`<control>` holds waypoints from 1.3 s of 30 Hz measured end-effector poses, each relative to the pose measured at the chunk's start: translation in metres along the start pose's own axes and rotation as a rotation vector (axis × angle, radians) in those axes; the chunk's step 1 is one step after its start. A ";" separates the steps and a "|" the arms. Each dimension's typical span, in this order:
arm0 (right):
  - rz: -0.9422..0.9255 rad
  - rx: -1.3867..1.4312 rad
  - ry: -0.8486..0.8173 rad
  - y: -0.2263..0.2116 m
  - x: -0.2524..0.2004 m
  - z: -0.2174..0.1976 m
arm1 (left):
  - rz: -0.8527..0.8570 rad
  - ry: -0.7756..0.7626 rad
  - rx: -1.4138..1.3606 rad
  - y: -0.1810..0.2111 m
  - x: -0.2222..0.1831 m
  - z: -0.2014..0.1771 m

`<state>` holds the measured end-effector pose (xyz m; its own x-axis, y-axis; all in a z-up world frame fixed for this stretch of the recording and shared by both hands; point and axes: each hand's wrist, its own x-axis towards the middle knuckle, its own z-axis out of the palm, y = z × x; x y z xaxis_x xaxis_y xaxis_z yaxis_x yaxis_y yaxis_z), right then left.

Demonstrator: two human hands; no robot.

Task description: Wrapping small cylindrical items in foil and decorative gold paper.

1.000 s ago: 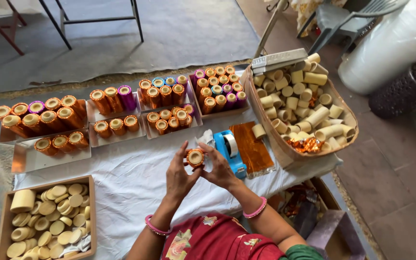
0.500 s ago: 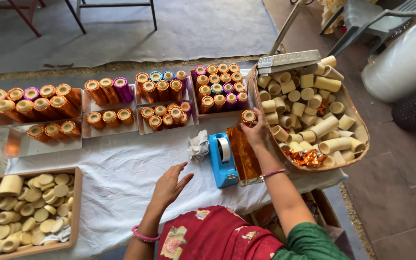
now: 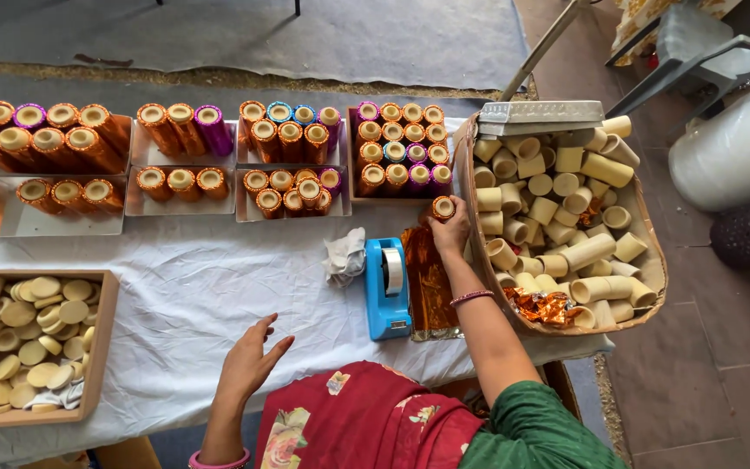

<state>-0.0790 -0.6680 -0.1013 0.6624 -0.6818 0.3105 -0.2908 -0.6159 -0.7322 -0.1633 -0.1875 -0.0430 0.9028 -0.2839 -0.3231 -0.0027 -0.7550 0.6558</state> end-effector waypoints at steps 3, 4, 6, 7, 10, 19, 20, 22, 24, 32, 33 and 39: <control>-0.011 -0.014 -0.014 -0.005 0.001 -0.005 | -0.012 -0.066 0.009 0.013 0.001 -0.002; -0.007 -0.015 -0.010 -0.005 0.001 -0.005 | -0.008 -0.069 0.012 0.018 0.003 -0.003; -0.005 -0.037 -0.037 -0.007 0.003 -0.005 | 0.039 -0.087 0.044 0.028 0.006 -0.005; -0.003 -0.035 -0.032 -0.002 0.004 -0.002 | 0.043 -0.087 0.048 0.033 0.007 -0.008; -0.001 -0.080 -0.058 0.001 0.005 0.000 | 0.090 -0.098 0.083 0.045 0.009 -0.014; -0.297 -0.169 0.096 -0.026 -0.011 -0.104 | 0.094 -0.188 0.140 0.030 0.017 -0.012; -0.275 -0.194 0.169 -0.019 -0.003 -0.121 | 0.062 -0.206 0.159 0.028 0.019 -0.010; -0.249 -0.223 0.256 0.018 0.011 -0.151 | 0.045 -0.224 0.182 0.023 0.022 -0.005; 0.036 -0.372 0.452 0.077 0.030 -0.174 | 0.089 -0.226 0.164 0.020 0.024 0.004; 0.099 -0.498 0.364 0.067 0.025 -0.216 | 0.188 -0.215 0.196 0.050 0.034 0.026; -0.189 -0.531 0.340 0.043 0.018 -0.215 | 0.186 -0.225 0.234 0.052 0.036 0.030; -0.798 -0.182 -0.541 -0.029 -0.114 -0.178 | 0.282 -0.195 0.198 0.089 0.020 0.031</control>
<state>-0.2693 -0.6426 -0.0073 0.9245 0.2065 0.3205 0.3083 -0.8995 -0.3096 -0.1588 -0.2788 -0.0127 0.7566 -0.5885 -0.2850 -0.3385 -0.7254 0.5993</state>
